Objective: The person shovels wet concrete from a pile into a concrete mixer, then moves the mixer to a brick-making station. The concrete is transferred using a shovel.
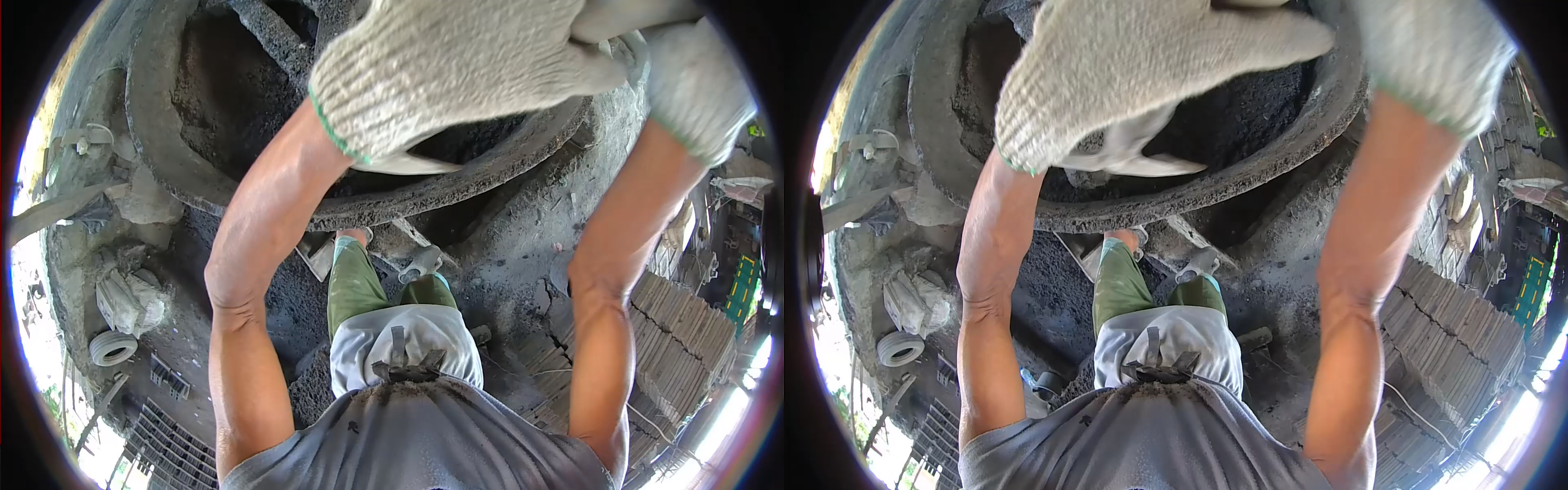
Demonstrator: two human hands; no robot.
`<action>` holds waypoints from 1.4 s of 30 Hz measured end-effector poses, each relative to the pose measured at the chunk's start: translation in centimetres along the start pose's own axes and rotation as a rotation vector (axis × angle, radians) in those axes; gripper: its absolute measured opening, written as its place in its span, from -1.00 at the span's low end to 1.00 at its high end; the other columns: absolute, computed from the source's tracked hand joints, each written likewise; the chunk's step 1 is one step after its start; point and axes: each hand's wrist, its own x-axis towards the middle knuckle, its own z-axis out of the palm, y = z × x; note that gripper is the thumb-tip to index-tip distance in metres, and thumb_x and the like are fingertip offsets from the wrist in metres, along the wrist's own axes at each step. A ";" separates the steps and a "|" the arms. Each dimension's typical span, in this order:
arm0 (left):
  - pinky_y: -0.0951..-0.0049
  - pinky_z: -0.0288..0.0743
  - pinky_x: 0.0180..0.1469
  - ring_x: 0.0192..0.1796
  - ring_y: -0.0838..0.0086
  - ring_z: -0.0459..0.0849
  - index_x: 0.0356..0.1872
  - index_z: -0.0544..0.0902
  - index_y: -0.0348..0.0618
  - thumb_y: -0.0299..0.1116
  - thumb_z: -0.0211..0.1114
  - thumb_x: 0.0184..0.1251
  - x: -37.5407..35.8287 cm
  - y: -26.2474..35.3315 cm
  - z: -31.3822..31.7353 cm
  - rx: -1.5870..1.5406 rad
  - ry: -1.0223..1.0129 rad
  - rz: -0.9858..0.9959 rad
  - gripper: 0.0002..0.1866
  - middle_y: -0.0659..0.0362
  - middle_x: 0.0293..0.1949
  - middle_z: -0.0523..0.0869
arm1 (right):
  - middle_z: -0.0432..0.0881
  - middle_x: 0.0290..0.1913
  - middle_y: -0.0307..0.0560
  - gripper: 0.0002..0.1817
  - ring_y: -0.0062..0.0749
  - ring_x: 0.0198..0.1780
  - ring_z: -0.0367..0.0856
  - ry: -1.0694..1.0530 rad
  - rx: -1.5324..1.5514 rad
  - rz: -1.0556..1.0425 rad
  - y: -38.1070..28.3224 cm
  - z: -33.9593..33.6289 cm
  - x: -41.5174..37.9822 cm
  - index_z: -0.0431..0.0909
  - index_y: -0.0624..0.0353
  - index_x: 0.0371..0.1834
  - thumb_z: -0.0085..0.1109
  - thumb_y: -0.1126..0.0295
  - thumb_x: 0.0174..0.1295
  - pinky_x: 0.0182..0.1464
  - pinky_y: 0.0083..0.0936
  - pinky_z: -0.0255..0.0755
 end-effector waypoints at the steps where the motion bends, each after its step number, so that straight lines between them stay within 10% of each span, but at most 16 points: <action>1: 0.20 0.68 -0.19 -0.28 0.19 0.78 0.18 0.57 -0.35 0.12 0.43 0.30 -0.1 -0.8 0.3 -0.056 0.094 0.079 -0.29 -0.02 -0.27 0.74 | 0.68 -0.29 -0.09 -0.58 -0.41 -0.31 0.66 -0.032 0.001 0.053 0.2 -0.4 1.7 0.60 0.36 0.14 0.35 0.25 0.39 -0.22 -0.36 0.64; 4: 0.31 0.64 0.08 -0.02 0.20 0.75 0.26 0.59 -0.19 0.06 0.50 0.29 -2.7 -4.6 -1.3 -0.632 0.280 0.205 -0.33 -0.01 -0.03 0.72 | 0.66 -0.37 -0.13 -0.61 -0.43 -0.42 0.65 -0.107 0.013 0.205 2.1 -1.2 5.4 0.63 0.32 0.10 0.38 0.28 0.34 -0.33 -0.38 0.63; 6: 0.37 0.65 0.08 -0.03 0.29 0.77 0.23 0.64 -0.13 -0.01 0.46 0.36 -6.6 -5.7 -6.6 -0.306 0.048 -0.104 -0.45 0.00 -0.02 0.75 | 0.64 -0.42 -0.15 -0.63 -0.44 -0.49 0.63 -0.149 0.020 0.328 5.3 -1.4 5.6 0.65 0.30 0.07 0.41 0.29 0.31 -0.40 -0.39 0.62; 8: 0.49 0.66 -0.06 -0.17 0.51 0.78 0.12 0.72 -0.32 -0.37 0.42 0.45 -13.2 -7.7 -5.1 -0.088 0.248 -0.413 -0.68 0.06 -0.10 0.82 | 0.63 -0.47 -0.18 -0.65 -0.45 -0.55 0.62 -0.185 0.014 0.480 10.9 -1.6 2.6 0.67 0.28 0.03 0.43 0.31 0.28 -0.48 -0.41 0.61; 14: 0.40 0.60 0.16 0.04 0.45 0.75 0.20 0.66 -0.23 -0.26 0.44 0.44 -34.9 -9.1 -3.1 -0.016 0.089 -1.186 -0.59 0.09 0.05 0.78 | 0.65 -0.48 -0.15 -0.56 -0.44 -0.61 0.63 -0.176 -0.182 0.722 21.4 4.9 -8.9 0.61 0.35 -0.01 0.57 0.38 0.12 -0.53 -0.42 0.56; 22: 0.20 0.63 0.05 -0.06 0.11 0.79 0.05 0.71 -0.11 -0.25 0.30 0.48 -38.6 -9.8 1.2 0.320 -0.042 -1.086 -0.76 0.02 -0.12 0.80 | 0.59 -0.53 -0.25 -0.77 -0.54 -0.61 0.54 -0.155 0.111 0.729 15.8 3.5 8.1 0.61 0.15 -0.34 0.46 0.29 0.27 -0.52 -0.45 0.52; 27: 0.14 0.64 -0.07 -0.14 0.07 0.79 -0.02 0.73 -0.05 -0.32 0.30 0.44 -39.7 -10.5 2.1 0.374 0.104 -1.012 -0.82 0.02 -0.22 0.81 | 0.71 -0.47 -0.13 -0.64 -0.47 -0.40 0.72 -0.344 -0.468 0.489 19.6 3.6 -5.3 0.73 0.29 -0.04 0.44 0.25 0.23 -0.20 -0.46 0.61; 29: 0.09 0.63 -0.13 -0.20 0.03 0.77 -0.09 0.71 -0.01 -0.32 0.29 0.42 -39.2 -10.2 1.9 0.365 0.109 -1.052 -0.87 -0.01 -0.28 0.78 | 0.69 -0.50 -0.15 -0.65 -0.48 -0.47 0.70 -0.153 -0.188 0.594 22.6 4.1 -9.4 0.71 0.30 -0.01 0.49 0.36 0.19 -0.30 -0.46 0.63; 39: -0.02 0.62 -0.22 -0.27 -0.05 0.76 -0.22 0.71 0.08 -0.22 0.23 0.42 -40.0 -10.6 2.3 0.483 0.017 -1.064 -0.87 -0.02 -0.37 0.76 | 0.68 -0.31 -0.13 -0.59 -0.44 -0.27 0.65 0.087 -0.435 0.225 -2.0 -4.3 -1.9 0.67 0.43 0.10 0.35 0.31 0.31 -0.07 -0.43 0.57; 42: -0.06 0.61 -0.14 -0.20 -0.04 0.77 -0.22 0.71 0.13 -0.18 0.18 0.44 -39.4 -10.3 2.2 0.489 -0.058 -1.097 -0.84 -0.01 -0.29 0.78 | 0.56 -0.43 -0.11 -0.70 -0.44 -0.48 0.48 0.106 -0.298 0.122 -13.0 -4.6 -1.8 0.54 0.38 0.02 0.12 0.34 0.40 -0.33 -0.43 0.51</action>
